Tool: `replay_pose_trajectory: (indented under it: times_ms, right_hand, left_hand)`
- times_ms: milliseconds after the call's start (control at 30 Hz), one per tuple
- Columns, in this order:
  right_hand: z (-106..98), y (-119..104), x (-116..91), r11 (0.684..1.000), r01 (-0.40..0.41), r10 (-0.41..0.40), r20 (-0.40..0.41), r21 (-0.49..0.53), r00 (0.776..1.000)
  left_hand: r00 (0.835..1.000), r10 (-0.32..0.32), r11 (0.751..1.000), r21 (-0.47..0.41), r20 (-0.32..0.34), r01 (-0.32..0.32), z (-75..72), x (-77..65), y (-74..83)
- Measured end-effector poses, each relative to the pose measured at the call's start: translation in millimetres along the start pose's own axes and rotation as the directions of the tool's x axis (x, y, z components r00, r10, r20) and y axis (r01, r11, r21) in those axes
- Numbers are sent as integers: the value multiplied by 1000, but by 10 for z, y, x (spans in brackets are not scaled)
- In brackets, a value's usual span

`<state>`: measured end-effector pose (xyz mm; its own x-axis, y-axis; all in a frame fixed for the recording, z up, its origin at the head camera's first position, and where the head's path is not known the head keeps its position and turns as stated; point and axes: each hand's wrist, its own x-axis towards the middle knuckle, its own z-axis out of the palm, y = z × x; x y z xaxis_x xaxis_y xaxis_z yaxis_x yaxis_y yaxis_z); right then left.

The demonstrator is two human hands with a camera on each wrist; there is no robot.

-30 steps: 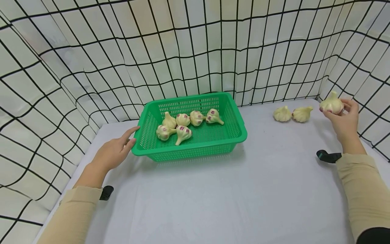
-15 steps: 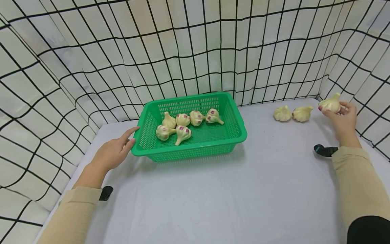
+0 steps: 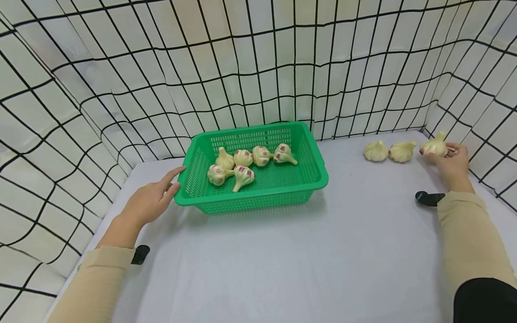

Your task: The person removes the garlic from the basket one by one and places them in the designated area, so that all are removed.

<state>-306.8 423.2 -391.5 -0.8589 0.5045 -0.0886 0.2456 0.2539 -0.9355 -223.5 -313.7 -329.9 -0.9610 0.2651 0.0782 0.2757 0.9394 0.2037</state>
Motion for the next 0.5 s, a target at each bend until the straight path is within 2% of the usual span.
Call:
replay_pose_trajectory:
  times_ms: [200,500]
  right_hand:
    - [25,-27,20,993,48,-44,40,-110,998]
    - [55,-61,24,974,71,-53,92,-213,994]
  left_hand:
    - [1000,-6,1000,9,0,6,-18,1,-7]
    - [1000,-3,1000,10,6,3,-18,-2,19]
